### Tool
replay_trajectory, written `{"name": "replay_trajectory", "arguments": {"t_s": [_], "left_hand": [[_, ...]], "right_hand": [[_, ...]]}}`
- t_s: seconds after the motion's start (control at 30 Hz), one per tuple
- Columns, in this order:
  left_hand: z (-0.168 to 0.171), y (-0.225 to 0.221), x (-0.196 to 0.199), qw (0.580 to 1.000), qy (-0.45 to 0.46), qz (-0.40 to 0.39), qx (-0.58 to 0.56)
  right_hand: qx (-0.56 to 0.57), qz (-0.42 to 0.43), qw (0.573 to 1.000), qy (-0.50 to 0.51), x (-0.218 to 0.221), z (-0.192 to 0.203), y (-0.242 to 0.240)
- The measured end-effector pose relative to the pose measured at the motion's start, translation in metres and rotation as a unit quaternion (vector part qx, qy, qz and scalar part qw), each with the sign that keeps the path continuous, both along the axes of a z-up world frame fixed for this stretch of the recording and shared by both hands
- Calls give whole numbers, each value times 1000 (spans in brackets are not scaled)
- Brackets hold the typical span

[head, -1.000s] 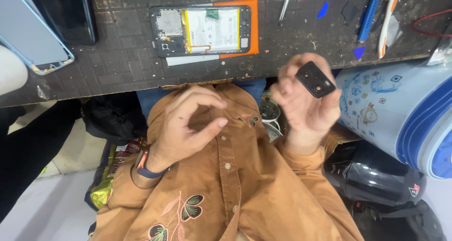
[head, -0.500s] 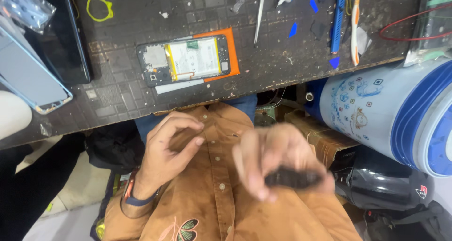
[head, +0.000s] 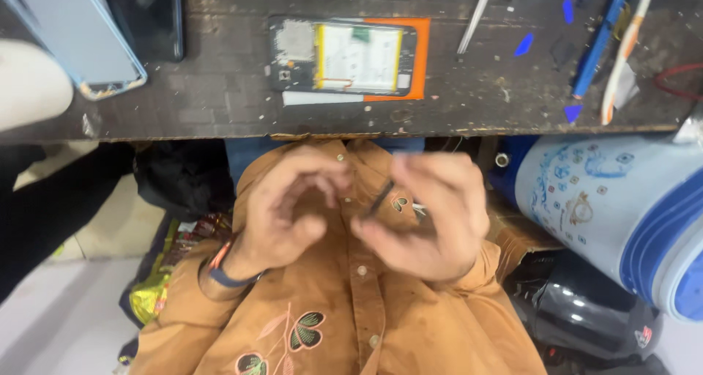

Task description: The person uses a screwdriver to remove screws from a smartphone back cover and the phone body. They then apply adhesive to the back cover and place a camera module onto the phone chassis.

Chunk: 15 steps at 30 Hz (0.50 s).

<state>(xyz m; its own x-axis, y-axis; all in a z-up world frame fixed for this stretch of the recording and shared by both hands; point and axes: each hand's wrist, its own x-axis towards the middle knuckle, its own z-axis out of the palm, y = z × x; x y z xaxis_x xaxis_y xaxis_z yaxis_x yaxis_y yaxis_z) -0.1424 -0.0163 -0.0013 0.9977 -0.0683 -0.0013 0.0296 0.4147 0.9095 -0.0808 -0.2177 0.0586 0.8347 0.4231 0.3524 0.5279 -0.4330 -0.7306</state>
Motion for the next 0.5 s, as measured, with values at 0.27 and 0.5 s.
{"name": "replay_trajectory", "arguments": {"t_s": [0.27,0.5], "left_hand": [[-20,-16,3,983,149,80,-71],[-24,-4,14,978,189,92,-3]], "right_hand": [[-114,-68,990,-49,7,-33,20],[-141,-47,988,-46,13,-47,30]]}}
